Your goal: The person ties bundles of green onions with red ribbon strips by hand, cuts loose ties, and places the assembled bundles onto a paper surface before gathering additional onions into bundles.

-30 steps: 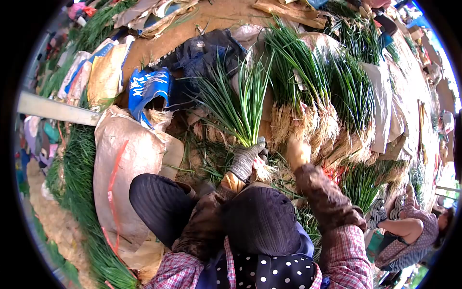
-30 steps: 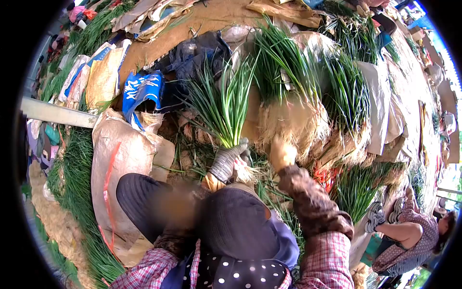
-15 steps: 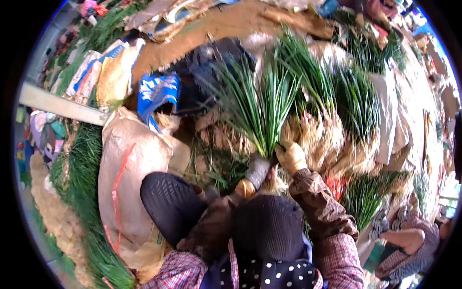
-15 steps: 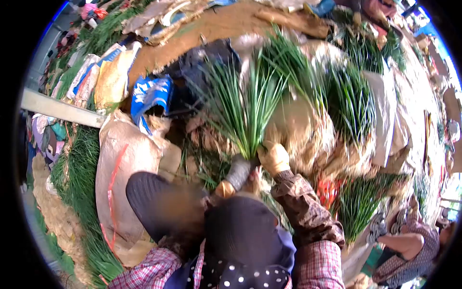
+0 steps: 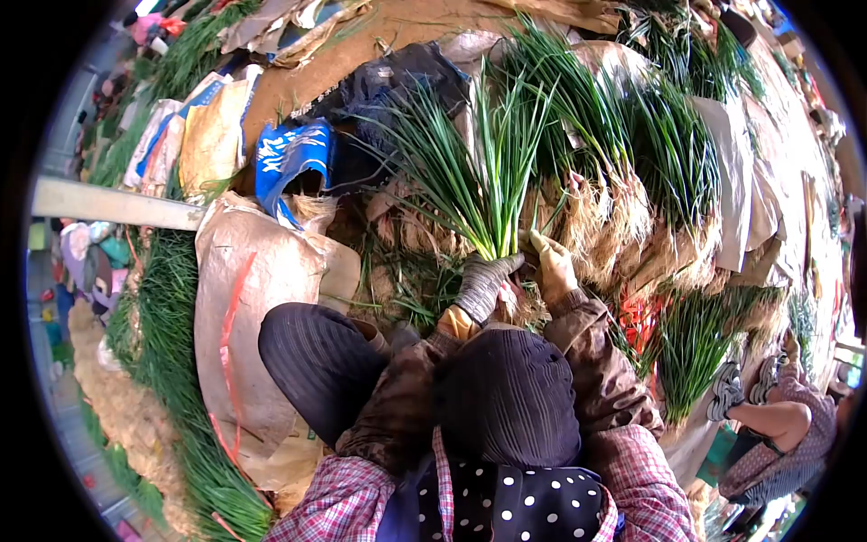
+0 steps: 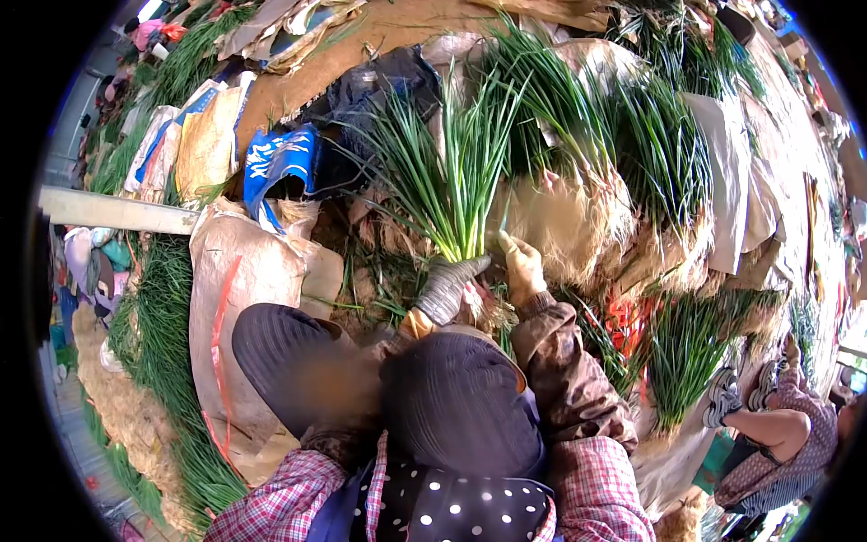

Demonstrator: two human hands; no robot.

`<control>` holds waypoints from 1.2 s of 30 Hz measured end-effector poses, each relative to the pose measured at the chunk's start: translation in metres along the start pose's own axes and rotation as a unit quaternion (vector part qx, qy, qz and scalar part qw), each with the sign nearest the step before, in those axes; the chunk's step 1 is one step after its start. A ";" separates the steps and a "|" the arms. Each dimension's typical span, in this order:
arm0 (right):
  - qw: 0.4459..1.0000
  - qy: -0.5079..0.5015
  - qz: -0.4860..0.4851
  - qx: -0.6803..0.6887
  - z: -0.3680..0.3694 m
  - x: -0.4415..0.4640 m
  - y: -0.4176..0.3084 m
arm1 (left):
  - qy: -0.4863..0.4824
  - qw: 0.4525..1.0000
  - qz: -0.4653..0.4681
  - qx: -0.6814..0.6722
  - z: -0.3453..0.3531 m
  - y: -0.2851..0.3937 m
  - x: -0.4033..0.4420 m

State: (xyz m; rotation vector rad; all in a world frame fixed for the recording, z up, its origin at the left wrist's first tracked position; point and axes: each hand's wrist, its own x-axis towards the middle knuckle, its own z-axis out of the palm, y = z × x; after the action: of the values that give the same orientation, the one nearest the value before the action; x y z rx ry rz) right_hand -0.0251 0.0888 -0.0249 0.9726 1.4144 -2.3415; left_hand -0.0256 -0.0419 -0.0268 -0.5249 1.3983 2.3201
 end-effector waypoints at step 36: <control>0.973 0.080 -0.052 -0.210 -0.012 -0.021 -0.003 | -0.118 0.983 -0.129 0.056 -0.021 -0.015 0.014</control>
State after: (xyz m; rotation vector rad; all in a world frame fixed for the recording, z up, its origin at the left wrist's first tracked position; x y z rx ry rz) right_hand -0.0057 0.0980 -0.0124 0.9936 1.9624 -1.9363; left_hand -0.0276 -0.0520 -0.0544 -0.3596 1.2591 2.0110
